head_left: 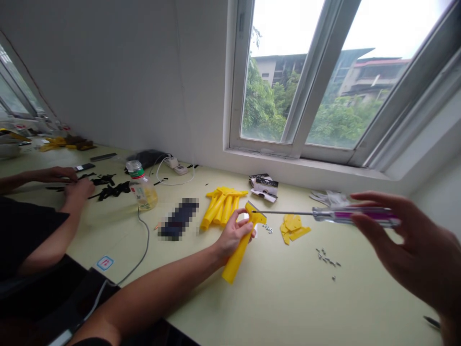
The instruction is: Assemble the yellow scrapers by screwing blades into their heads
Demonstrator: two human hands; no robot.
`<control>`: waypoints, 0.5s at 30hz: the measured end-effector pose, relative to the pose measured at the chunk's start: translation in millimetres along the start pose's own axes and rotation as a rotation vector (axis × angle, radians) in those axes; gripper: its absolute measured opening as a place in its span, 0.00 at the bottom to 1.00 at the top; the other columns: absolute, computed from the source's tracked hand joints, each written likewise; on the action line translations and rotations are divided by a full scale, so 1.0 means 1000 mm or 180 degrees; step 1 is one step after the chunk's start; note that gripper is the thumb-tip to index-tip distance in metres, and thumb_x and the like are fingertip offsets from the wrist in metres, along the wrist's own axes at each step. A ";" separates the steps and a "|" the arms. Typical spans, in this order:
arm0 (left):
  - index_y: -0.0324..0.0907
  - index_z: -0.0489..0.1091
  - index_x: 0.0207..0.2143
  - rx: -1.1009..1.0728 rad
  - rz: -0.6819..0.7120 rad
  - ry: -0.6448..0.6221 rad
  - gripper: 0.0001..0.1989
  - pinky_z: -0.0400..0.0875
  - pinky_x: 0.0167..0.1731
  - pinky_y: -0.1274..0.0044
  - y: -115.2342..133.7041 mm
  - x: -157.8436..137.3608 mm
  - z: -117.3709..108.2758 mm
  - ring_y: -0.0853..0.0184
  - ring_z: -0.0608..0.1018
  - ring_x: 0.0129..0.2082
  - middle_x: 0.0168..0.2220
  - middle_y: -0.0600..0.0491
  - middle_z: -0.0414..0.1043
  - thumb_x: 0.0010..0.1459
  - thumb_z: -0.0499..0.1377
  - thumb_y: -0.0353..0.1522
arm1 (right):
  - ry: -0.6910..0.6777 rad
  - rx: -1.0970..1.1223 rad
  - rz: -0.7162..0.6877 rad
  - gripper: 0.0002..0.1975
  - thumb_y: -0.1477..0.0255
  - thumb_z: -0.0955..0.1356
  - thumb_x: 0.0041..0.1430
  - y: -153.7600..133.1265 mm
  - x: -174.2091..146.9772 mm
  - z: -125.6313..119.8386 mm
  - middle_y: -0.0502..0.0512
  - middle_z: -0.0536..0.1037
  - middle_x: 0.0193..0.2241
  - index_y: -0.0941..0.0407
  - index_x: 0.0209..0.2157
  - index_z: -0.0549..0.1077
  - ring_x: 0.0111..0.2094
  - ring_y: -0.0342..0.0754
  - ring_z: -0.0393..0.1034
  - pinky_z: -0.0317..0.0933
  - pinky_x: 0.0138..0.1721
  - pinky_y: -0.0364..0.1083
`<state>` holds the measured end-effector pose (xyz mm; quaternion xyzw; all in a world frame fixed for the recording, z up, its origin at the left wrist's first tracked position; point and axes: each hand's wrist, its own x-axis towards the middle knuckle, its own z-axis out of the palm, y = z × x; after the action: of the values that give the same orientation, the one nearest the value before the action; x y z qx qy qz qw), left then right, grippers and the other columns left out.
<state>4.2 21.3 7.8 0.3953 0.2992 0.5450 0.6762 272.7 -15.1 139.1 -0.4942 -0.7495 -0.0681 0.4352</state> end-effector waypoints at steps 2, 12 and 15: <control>0.45 0.58 0.48 0.0014 0.0029 -0.0048 0.26 0.60 0.29 0.79 0.000 0.000 0.000 0.73 0.71 0.28 0.34 0.55 0.69 0.50 0.66 0.36 | 0.0013 -0.0268 0.0141 0.20 0.54 0.63 0.59 0.003 0.000 0.000 0.57 0.77 0.32 0.45 0.51 0.66 0.26 0.55 0.73 0.66 0.23 0.50; 0.45 0.58 0.49 0.0185 -0.0057 0.0024 0.27 0.61 0.30 0.78 -0.002 -0.001 -0.003 0.72 0.71 0.28 0.30 0.57 0.69 0.50 0.66 0.38 | -0.0528 0.0151 -0.0172 0.22 0.57 0.65 0.60 -0.002 0.001 -0.001 0.57 0.77 0.41 0.50 0.53 0.63 0.34 0.51 0.75 0.69 0.30 0.48; 0.45 0.58 0.49 0.0222 -0.0173 -0.0021 0.26 0.62 0.29 0.79 -0.007 -0.003 -0.002 0.73 0.71 0.27 0.32 0.56 0.69 0.51 0.66 0.37 | -0.0266 -0.0163 -0.0107 0.17 0.58 0.65 0.60 -0.004 0.000 -0.002 0.54 0.78 0.34 0.52 0.47 0.68 0.28 0.48 0.73 0.66 0.27 0.45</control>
<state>5.2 18.1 1.2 0.4122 0.3264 0.5143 0.6775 270.8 -18.3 141.6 -0.4949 -0.7732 -0.0739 0.3896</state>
